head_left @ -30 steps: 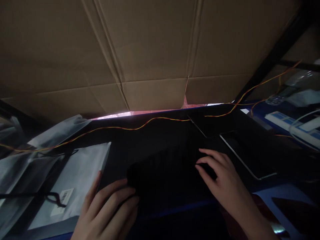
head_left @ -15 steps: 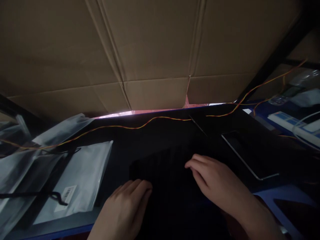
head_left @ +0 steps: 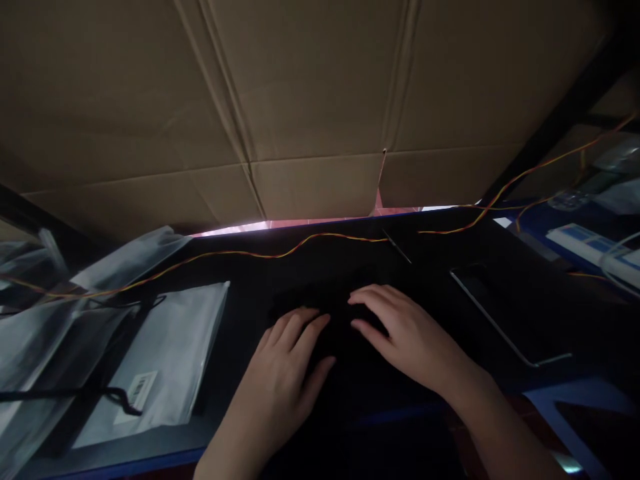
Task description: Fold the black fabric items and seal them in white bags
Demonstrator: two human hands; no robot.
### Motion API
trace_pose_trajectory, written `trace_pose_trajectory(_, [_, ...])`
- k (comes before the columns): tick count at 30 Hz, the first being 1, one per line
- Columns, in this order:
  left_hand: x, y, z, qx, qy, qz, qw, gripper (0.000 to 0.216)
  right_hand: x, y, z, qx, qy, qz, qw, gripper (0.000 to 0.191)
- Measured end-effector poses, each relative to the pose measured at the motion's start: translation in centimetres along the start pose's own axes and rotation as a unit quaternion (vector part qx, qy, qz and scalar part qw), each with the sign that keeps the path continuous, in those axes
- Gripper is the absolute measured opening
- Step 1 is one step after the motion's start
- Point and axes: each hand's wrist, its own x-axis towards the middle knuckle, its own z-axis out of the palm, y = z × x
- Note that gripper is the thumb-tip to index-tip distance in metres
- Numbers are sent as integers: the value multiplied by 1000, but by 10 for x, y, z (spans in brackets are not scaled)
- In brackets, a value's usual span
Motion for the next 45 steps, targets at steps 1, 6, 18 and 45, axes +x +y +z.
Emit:
trace_pose_trajectory(1, [0,-4,4,8,-3,-1,1000,54,-1,3,2,-7,-27,-10,1000,42])
trace_pose_trajectory(6, [-7,-29,11,67,-43,-43,996,107,-7,14,8,-28,-144,-9,989,98])
trace_pose_trajectory(18, [6,-21,17,92,-41,-23,995,75,13,6,15,-95,-94,11,991,75])
trace_pose_trajectory(45, [83,-43,-27,186,-66,-83,977,51,77,24,-19,-174,19,-12,984,31])
